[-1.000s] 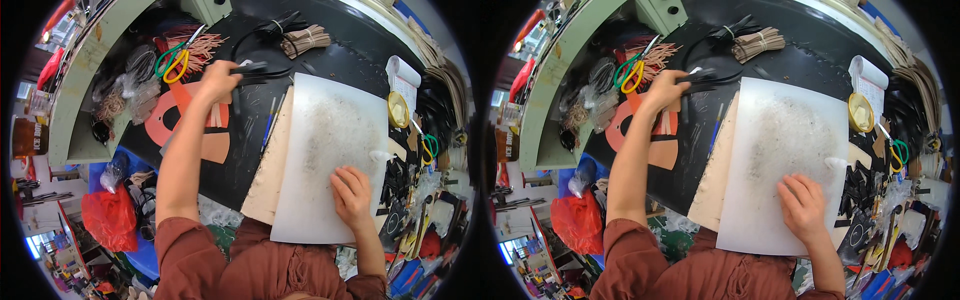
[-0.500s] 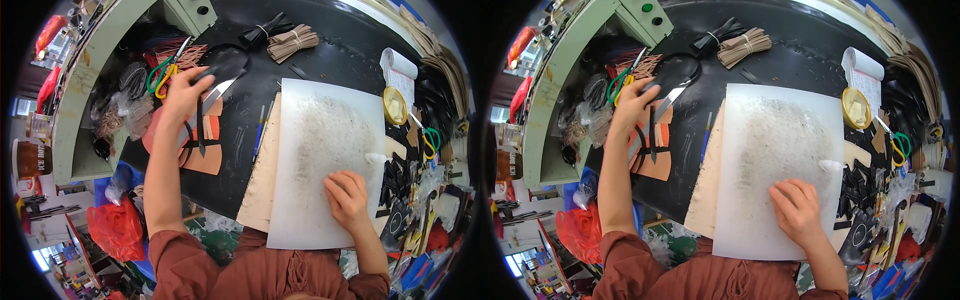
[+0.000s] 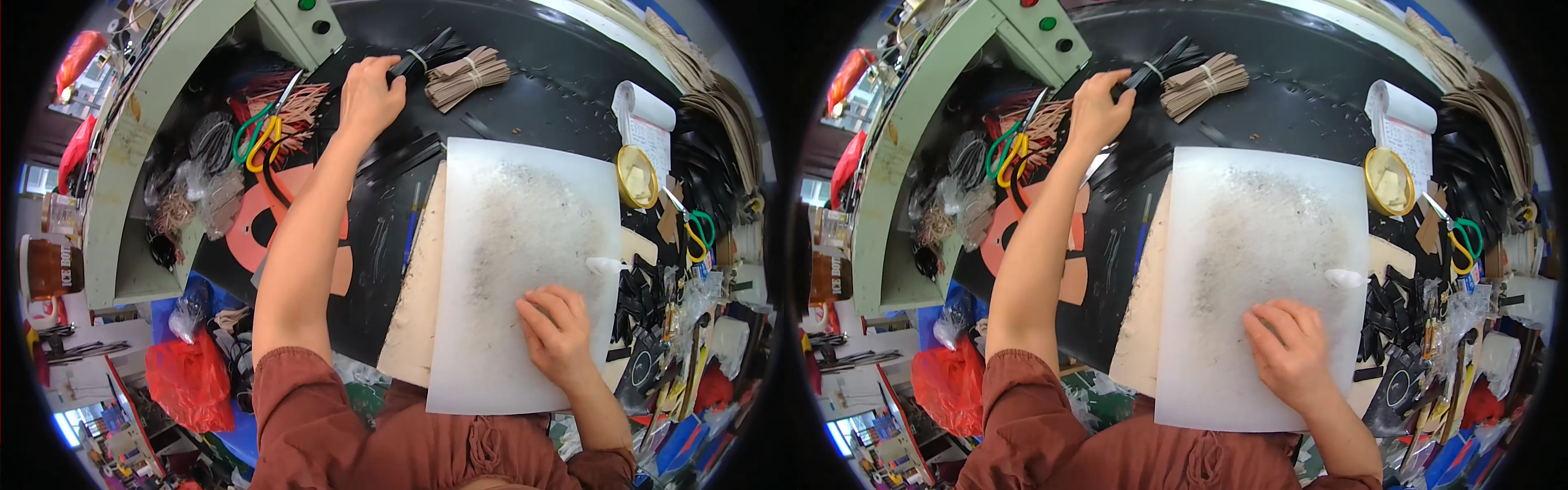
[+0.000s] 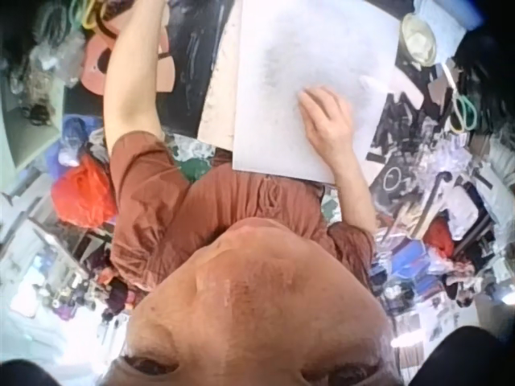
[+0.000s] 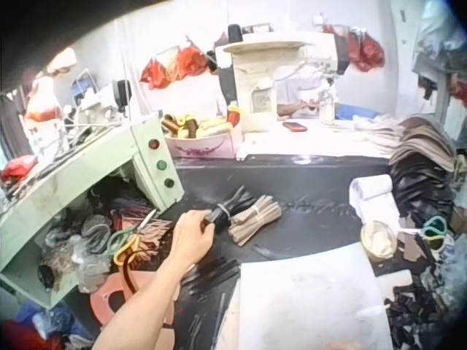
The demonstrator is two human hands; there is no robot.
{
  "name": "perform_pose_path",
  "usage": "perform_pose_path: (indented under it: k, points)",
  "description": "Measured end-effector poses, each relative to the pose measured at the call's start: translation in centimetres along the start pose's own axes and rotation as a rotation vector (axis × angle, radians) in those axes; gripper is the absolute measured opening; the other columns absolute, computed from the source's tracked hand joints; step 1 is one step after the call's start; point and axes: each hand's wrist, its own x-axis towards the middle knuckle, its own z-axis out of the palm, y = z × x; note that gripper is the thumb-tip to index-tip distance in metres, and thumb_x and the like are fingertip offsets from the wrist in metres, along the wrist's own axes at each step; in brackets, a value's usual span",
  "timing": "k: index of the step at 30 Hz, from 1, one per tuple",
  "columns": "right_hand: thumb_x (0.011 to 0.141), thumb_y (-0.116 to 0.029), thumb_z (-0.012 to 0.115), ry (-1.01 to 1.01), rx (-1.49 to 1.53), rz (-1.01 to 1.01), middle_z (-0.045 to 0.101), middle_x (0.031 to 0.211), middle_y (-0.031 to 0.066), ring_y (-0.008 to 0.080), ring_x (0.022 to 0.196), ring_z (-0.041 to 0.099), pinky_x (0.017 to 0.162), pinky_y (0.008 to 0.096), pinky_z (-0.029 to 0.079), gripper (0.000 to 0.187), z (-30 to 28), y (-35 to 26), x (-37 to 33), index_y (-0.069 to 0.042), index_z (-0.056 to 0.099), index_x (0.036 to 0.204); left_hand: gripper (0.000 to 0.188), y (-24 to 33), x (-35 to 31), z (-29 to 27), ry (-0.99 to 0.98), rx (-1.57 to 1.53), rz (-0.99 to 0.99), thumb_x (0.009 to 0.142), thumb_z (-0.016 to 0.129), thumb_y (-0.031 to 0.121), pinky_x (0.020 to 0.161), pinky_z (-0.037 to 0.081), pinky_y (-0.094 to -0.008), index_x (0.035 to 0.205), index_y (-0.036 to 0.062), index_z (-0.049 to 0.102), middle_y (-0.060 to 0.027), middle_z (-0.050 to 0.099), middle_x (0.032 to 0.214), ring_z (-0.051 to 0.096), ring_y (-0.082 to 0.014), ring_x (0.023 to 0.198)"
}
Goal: The recorder applies adhesive to individual black shoe straps and then gathers them into a bundle.
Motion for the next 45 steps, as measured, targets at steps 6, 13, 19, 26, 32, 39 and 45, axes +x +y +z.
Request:
perform_pose_path:
  k: [6, 13, 19, 26, 32, 39, 45]
  points:
    - [0.068, 0.0, 0.075, -0.003, 0.031, 0.005, 0.068, 0.107, 0.0064, 0.0259, 0.098, 0.063, 0.078, 0.0384, 0.047, 0.036, -0.1, 0.1, -0.1, -0.005, 0.072, 0.103, 0.063, 0.0, 5.9, 5.0, -0.423, 0.24, -0.216, 0.076, 0.075, 0.031, 0.103, 0.049, -0.0437, 0.131, 0.0027, 0.063, -0.0226, 0.066, 0.127, 0.061, -0.0389, 0.121]
    - [0.069, 0.0, 0.075, 0.016, 0.049, -0.011, 0.068, 0.105, 0.0071, 0.0259, 0.097, 0.064, 0.077, 0.038, 0.047, 0.036, 0.3, 0.1, -0.7, -0.005, 0.072, 0.104, 0.037, 0.2, 4.5, -2.2, -0.166, -0.96, -0.749, 0.09, 0.071, 0.023, 0.087, 0.055, -0.0386, 0.115, -0.0024, 0.065, -0.0138, 0.073, 0.098, 0.069, -0.0253, 0.097]
    - [0.074, 0.003, 0.076, 0.171, 0.235, 0.001, 0.07, 0.101, 0.0108, 0.0298, 0.087, 0.066, 0.073, 0.0381, 0.052, 0.033, -0.8, -0.6, -0.1, -0.003, 0.072, 0.106, 0.042, 9.7, -4.7, -11.2, -0.211, -1.787, -0.944, 0.103, 0.058, 0.031, 0.096, 0.052, -0.0479, 0.13, -0.0012, 0.055, -0.0158, 0.064, 0.119, 0.065, -0.0317, 0.107]
    - [0.075, 0.006, 0.071, 0.394, 0.255, -0.115, 0.071, 0.094, 0.0129, 0.0304, 0.084, 0.068, 0.073, 0.0374, 0.056, 0.036, -2.9, -3.7, 4.5, 0.0, 0.07, 0.111, 0.077, 19.8, -14.4, -14.8, -0.483, -1.902, -0.994, 0.083, 0.068, -0.002, 0.088, 0.056, -0.0443, 0.152, 0.0054, 0.035, -0.0147, 0.066, 0.111, 0.071, -0.0285, 0.094]
    - [0.069, -0.009, 0.069, 0.268, 0.103, -0.267, 0.067, 0.085, 0.0093, 0.0262, 0.075, 0.064, 0.064, 0.0361, 0.053, 0.039, -3.3, -5.0, 3.1, 0.001, 0.066, 0.106, 0.049, 23.4, -16.4, -16.0, -0.616, -1.557, -1.003, 0.072, 0.079, -0.003, 0.075, 0.054, -0.0279, 0.116, 0.002, 0.057, -0.0048, 0.067, 0.096, 0.067, -0.0141, 0.084]
    - [0.07, -0.011, 0.067, 0.271, 0.136, -0.318, 0.055, 0.076, 0.0059, 0.0256, 0.073, 0.057, 0.063, 0.0354, 0.049, 0.03, -3.3, -5.1, 3.2, -0.004, 0.059, 0.098, 0.046, 24.0, -18.4, -17.1, -0.719, -1.546, -1.015, 0.071, 0.074, -0.004, 0.07, 0.055, -0.0304, 0.114, -0.0005, 0.058, -0.0075, 0.065, 0.091, 0.067, -0.0169, 0.078]
    - [0.068, -0.013, 0.065, 0.556, -0.227, -0.362, 0.055, 0.077, 0.0059, 0.0248, 0.075, 0.057, 0.067, 0.0349, 0.05, 0.01, -5.3, -3.6, 7.3, -0.007, 0.058, 0.072, 0.034, 25.9, -18.7, -18.8, -0.686, -1.589, -0.991, 0.069, 0.073, -0.004, 0.067, 0.054, -0.0316, 0.1, -0.0033, 0.06, -0.0096, 0.064, 0.084, 0.066, -0.0191, 0.072]
